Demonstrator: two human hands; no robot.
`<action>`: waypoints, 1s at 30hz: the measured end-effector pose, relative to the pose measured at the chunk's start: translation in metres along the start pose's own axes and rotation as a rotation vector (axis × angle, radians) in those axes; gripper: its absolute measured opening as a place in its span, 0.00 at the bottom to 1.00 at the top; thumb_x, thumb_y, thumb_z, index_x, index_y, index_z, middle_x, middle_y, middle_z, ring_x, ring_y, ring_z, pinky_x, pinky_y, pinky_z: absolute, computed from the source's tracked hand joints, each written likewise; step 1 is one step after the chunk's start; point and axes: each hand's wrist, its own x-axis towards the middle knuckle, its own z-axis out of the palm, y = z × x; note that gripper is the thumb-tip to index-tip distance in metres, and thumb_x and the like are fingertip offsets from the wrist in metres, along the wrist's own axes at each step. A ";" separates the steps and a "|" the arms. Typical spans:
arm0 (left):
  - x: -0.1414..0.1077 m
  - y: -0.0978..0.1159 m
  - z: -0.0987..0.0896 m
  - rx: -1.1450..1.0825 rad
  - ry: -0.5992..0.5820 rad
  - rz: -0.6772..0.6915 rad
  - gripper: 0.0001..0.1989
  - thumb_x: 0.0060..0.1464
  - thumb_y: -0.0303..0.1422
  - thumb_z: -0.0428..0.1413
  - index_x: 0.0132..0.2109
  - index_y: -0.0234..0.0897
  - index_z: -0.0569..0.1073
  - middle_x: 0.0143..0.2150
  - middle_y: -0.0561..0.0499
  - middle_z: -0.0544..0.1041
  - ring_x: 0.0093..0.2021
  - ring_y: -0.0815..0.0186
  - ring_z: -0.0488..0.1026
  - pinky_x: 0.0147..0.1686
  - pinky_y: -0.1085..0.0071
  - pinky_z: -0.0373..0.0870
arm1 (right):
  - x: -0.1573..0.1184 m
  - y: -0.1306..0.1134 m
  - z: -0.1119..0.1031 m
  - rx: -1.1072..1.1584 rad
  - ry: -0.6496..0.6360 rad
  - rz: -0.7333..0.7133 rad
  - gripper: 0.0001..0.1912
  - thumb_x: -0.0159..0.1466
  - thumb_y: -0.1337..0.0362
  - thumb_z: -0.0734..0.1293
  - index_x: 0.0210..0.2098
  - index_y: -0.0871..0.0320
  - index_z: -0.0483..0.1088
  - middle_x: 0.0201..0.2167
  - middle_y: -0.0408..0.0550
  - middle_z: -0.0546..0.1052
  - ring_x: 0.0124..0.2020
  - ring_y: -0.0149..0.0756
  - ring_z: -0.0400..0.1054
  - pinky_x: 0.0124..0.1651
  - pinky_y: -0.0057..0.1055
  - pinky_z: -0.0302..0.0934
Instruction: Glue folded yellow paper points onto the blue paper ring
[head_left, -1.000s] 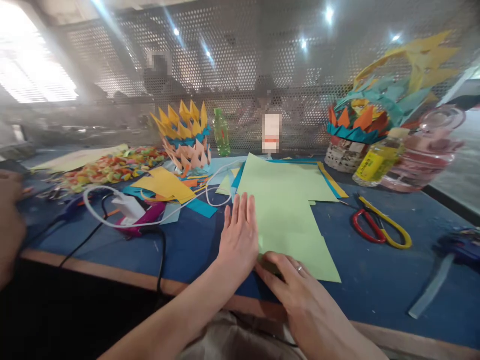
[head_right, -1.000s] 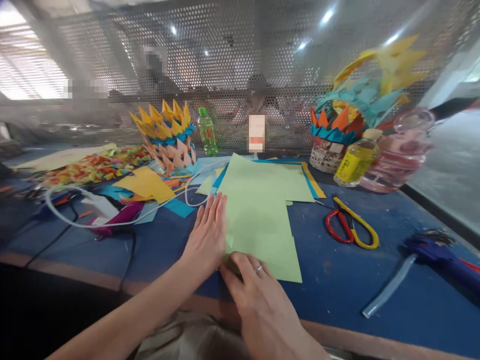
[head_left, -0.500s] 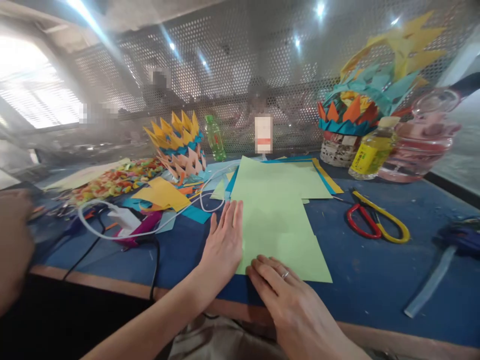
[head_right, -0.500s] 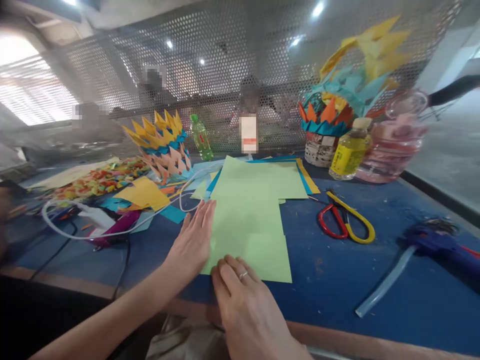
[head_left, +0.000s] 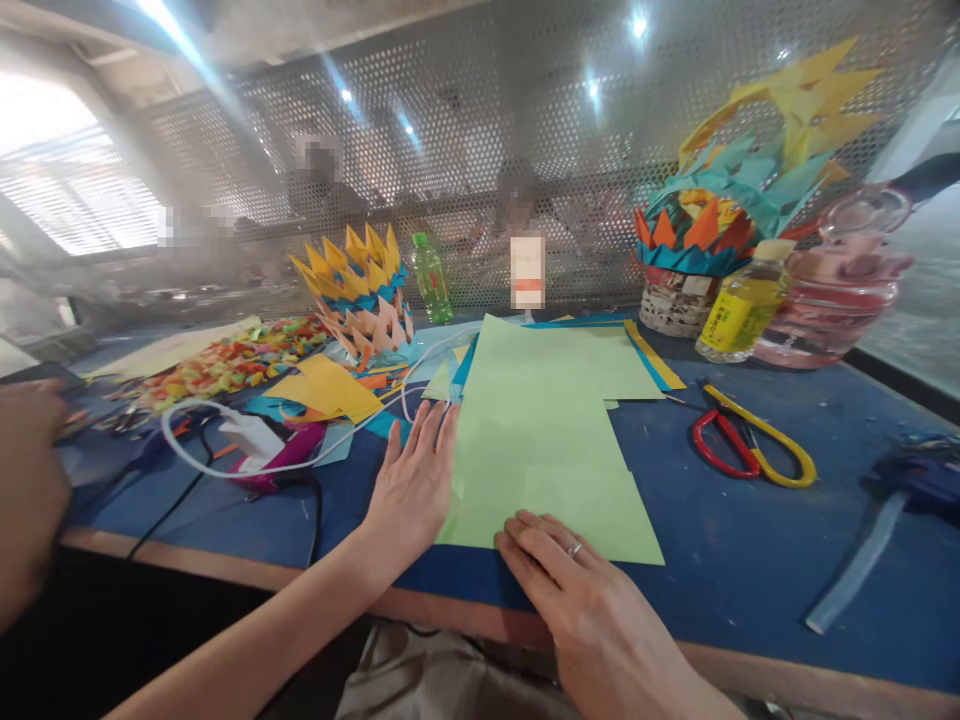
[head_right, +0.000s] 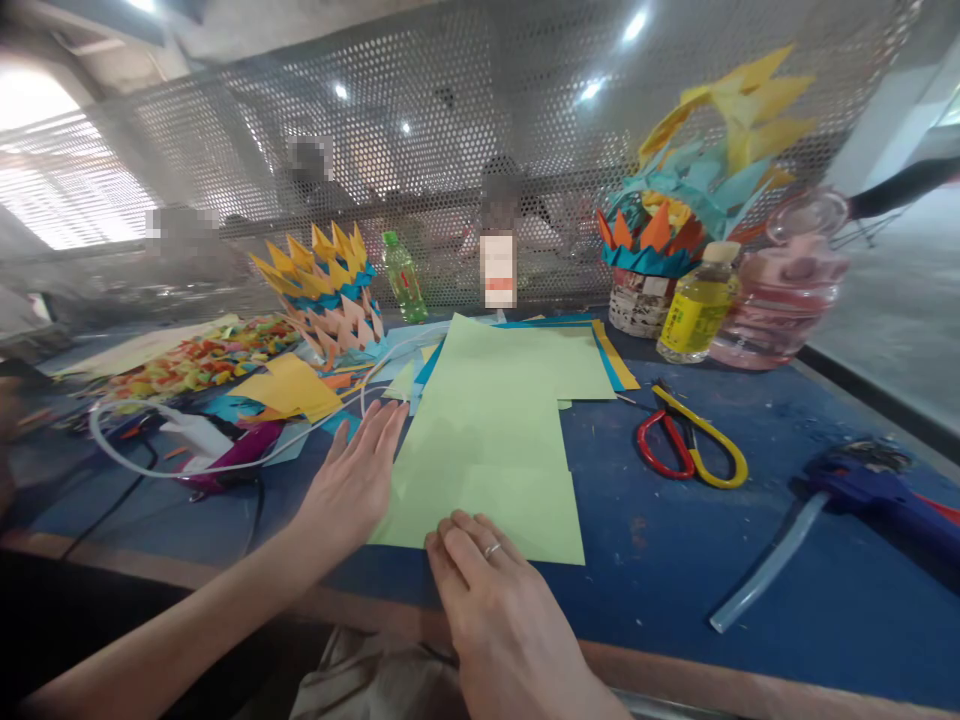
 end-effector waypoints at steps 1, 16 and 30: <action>-0.001 -0.005 0.000 0.013 0.010 0.004 0.32 0.58 0.15 0.38 0.70 0.26 0.56 0.71 0.34 0.60 0.72 0.47 0.51 0.65 0.41 0.55 | 0.000 0.000 0.000 0.004 -0.011 0.005 0.33 0.51 0.81 0.57 0.56 0.70 0.71 0.53 0.59 0.77 0.56 0.46 0.71 0.60 0.42 0.68; -0.014 -0.052 -0.016 -0.315 -0.097 0.066 0.15 0.60 0.37 0.54 0.53 0.39 0.72 0.48 0.47 0.78 0.50 0.58 0.75 0.51 0.62 0.71 | -0.002 0.002 0.003 -0.021 -0.037 -0.032 0.34 0.50 0.79 0.58 0.57 0.70 0.71 0.54 0.60 0.77 0.57 0.48 0.71 0.58 0.41 0.70; 0.008 -0.103 -0.039 -0.088 0.042 -0.085 0.13 0.56 0.31 0.50 0.43 0.31 0.76 0.48 0.31 0.77 0.53 0.38 0.72 0.54 0.40 0.63 | -0.001 0.007 0.006 -0.092 0.055 -0.073 0.29 0.55 0.80 0.58 0.55 0.65 0.72 0.51 0.55 0.79 0.55 0.42 0.73 0.57 0.35 0.71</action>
